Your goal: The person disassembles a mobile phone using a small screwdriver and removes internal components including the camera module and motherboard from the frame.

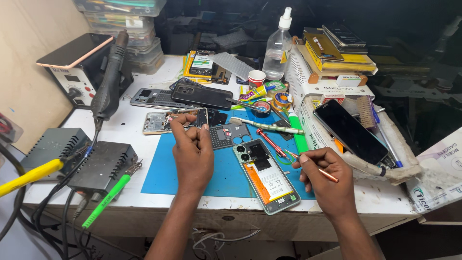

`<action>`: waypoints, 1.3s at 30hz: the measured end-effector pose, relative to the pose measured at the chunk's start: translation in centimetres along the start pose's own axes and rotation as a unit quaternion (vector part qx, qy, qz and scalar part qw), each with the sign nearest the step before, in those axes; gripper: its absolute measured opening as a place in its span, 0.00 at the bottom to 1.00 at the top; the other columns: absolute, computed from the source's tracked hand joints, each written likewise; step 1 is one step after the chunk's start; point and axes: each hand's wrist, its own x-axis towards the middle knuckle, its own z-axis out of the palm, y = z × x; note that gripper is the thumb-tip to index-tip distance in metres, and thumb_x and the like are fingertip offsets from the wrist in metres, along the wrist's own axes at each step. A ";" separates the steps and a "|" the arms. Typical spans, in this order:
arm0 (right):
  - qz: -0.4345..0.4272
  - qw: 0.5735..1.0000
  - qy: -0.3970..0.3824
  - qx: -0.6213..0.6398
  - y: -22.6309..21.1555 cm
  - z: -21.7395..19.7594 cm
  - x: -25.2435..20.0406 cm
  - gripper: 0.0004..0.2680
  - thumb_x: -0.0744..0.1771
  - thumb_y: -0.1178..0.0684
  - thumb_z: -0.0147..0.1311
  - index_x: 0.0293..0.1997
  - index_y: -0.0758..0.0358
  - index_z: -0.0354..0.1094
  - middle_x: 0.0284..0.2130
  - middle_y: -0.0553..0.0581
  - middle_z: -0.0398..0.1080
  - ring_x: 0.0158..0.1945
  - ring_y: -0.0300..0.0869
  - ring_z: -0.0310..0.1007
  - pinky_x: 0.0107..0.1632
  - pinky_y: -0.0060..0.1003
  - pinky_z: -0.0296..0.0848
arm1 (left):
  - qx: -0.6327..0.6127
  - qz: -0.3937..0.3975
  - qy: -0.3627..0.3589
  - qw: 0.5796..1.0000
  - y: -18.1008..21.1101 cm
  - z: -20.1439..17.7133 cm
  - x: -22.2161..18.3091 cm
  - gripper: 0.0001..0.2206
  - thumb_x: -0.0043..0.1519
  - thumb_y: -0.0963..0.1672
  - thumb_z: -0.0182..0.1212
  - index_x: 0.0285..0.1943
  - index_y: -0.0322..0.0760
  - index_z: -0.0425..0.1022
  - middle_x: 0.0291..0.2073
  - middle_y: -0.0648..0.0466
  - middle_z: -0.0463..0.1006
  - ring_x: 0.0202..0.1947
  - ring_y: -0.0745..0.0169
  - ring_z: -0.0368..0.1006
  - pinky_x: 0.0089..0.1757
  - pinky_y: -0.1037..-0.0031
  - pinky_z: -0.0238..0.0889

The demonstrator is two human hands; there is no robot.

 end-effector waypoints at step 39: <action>0.063 0.934 -0.174 -0.305 -6.8 1.2 -3.7 0.25 0.54 0.49 0.74 0.43 0.57 0.55 0.58 0.63 0.72 0.57 0.45 0.72 0.58 0.39 0.69 | 0.227 0.030 0.081 0.970 -1.6 -0.1 0.8 0.07 0.62 0.43 0.62 0.47 0.40 0.75 0.35 0.57 0.79 0.40 0.57 0.72 0.47 0.60 0.57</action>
